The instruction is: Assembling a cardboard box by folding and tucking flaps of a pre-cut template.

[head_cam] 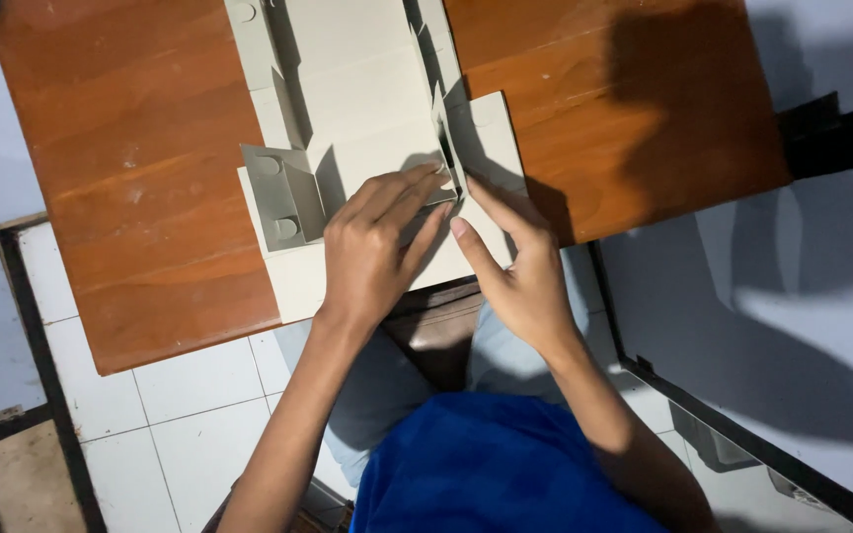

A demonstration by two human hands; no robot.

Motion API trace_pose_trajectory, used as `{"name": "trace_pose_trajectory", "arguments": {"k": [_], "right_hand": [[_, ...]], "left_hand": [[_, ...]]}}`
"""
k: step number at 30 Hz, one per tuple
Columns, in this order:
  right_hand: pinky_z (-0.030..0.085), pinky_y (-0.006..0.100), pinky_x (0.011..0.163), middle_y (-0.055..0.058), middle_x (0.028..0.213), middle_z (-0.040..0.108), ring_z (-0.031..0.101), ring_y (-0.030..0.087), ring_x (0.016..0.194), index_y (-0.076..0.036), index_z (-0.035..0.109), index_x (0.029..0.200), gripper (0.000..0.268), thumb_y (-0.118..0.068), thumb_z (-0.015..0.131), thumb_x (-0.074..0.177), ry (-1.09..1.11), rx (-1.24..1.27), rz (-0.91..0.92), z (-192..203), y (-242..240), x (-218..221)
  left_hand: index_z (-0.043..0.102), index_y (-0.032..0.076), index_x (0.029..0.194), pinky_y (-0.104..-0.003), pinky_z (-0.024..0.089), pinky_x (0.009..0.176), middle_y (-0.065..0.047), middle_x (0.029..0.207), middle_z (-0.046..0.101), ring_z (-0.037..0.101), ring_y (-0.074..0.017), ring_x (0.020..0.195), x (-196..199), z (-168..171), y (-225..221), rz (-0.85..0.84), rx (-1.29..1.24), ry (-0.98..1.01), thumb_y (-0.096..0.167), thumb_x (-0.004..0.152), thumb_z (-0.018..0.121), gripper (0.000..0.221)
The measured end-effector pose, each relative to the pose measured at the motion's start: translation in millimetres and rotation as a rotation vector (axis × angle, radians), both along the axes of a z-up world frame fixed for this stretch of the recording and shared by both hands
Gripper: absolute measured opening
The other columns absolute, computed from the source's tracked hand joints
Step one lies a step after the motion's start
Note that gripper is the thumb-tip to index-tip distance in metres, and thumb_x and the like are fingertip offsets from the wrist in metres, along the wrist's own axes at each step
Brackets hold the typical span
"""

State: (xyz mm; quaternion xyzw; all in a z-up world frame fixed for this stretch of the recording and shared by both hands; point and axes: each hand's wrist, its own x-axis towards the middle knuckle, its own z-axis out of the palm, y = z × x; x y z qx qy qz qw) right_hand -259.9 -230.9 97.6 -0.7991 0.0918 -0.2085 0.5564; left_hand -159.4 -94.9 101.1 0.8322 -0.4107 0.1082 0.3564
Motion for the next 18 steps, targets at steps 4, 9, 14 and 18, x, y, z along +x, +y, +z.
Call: {"name": "trace_pose_trajectory", "arguments": {"k": [4, 9, 14, 18], "right_hand": [[0.044, 0.054, 0.109, 0.03, 0.138, 0.062, 0.058, 0.046, 0.129, 0.002, 0.062, 0.139, 0.039, -0.011, 0.065, 0.102, -0.02, -0.089, 0.04, 2.8, 1.9, 1.8], [0.056, 0.05, 0.085, 0.023, 0.109, 0.076, 0.073, 0.043, 0.097, -0.003, 0.074, 0.126, 0.028, -0.015, 0.065, 0.103, 0.058, -0.275, -0.022, 14.1, -5.3, 12.0], [0.057, 0.047, 0.061, 0.011, 0.088, 0.078, 0.076, 0.033, 0.074, -0.013, 0.079, 0.107, 0.027, -0.038, 0.074, 0.101, 0.14, -0.655, -0.118, 0.8, -18.5, 31.7], [0.056, 0.028, 0.057, 0.0, 0.086, 0.079, 0.076, 0.021, 0.071, -0.021, 0.079, 0.103, 0.018, -0.035, 0.087, 0.095, 0.086, -0.816, -0.109, -6.0, -24.6, 41.6]], "left_hand": [[0.079, 0.008, 0.112, -0.039, 0.058, 0.088, -0.008, 0.109, 0.077, 0.072, -0.0261, 0.105, 1.5, -6.0, 0.7, 0.019, 0.018, -0.047, 0.023, 0.095, 0.079, 0.023], [0.08, 0.011, 0.106, -0.037, 0.054, 0.094, -0.004, 0.106, 0.077, 0.071, -0.0227, 0.105, 3.4, -16.0, 3.1, 0.032, 0.082, -0.138, 0.033, 0.099, 0.071, 0.024], [0.077, 0.007, 0.114, -0.045, 0.042, 0.109, -0.011, 0.111, 0.075, 0.067, -0.0276, 0.112, 2.5, -22.4, 9.2, -0.012, 0.024, -0.159, 0.033, 0.097, 0.072, 0.032], [0.077, 0.01, 0.115, -0.046, 0.043, 0.109, -0.008, 0.121, 0.071, 0.064, -0.0263, 0.118, -12.2, 3.7, 35.6, 0.086, -0.09, -0.178, 0.033, 0.098, 0.07, 0.029]]}}
